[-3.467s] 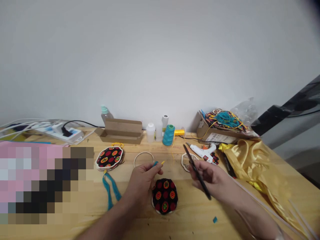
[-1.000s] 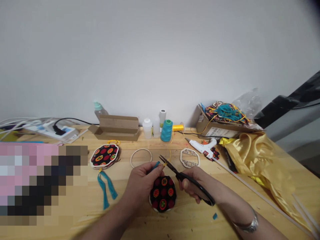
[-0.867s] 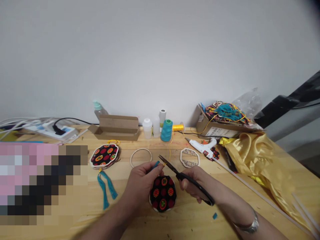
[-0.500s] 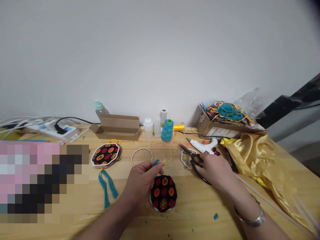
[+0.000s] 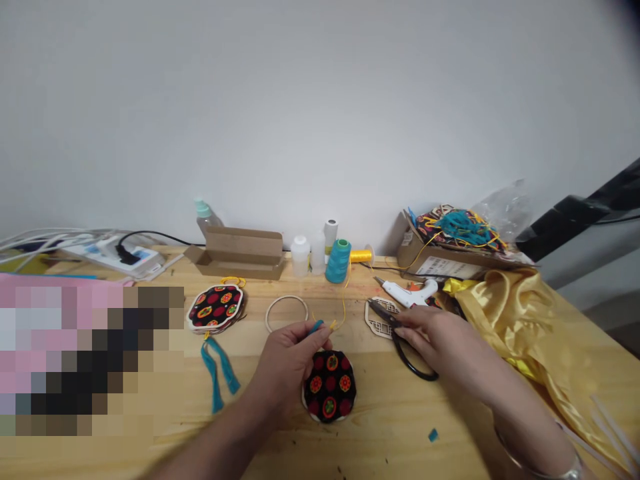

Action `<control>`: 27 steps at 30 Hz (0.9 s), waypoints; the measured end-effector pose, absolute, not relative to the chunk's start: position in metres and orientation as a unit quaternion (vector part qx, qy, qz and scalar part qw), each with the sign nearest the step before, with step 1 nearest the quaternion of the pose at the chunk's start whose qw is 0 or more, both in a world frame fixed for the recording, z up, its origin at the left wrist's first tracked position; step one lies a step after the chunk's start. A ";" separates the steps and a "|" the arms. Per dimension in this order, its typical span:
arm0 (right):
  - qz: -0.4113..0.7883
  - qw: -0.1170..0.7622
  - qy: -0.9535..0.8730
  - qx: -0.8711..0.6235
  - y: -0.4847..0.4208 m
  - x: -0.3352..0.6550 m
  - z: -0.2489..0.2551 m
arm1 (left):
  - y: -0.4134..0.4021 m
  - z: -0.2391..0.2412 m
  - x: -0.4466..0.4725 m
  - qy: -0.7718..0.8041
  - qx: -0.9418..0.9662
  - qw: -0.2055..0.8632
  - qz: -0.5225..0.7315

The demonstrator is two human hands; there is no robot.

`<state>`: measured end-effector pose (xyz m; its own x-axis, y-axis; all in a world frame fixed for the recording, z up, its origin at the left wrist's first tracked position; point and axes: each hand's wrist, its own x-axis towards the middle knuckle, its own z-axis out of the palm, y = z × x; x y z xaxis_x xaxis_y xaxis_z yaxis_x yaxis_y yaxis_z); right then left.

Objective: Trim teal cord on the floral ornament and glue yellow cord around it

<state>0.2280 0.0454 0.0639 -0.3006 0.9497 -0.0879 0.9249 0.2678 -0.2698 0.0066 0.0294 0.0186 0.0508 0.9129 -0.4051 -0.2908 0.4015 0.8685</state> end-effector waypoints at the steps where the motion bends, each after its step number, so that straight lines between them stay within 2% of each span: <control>1: 0.160 0.081 -0.813 -0.554 0.045 0.223 0.069 | 0.029 0.019 0.007 0.514 0.300 0.662 0.455; 6: 0.198 0.249 -0.843 -0.435 0.051 0.188 0.078 | 0.028 0.018 0.007 0.503 0.331 0.663 0.445; 11: 0.252 0.368 -0.797 -0.406 0.061 0.171 0.051 | 0.027 0.016 0.004 0.490 0.357 0.665 0.436; 16: 0.317 0.373 -0.783 -0.384 0.063 0.173 0.030 | 0.027 0.011 0.002 0.456 0.354 0.694 0.431; 27: 0.246 0.367 -0.822 -0.358 0.060 0.171 0.029 | 0.029 0.006 0.001 0.465 0.384 0.685 0.410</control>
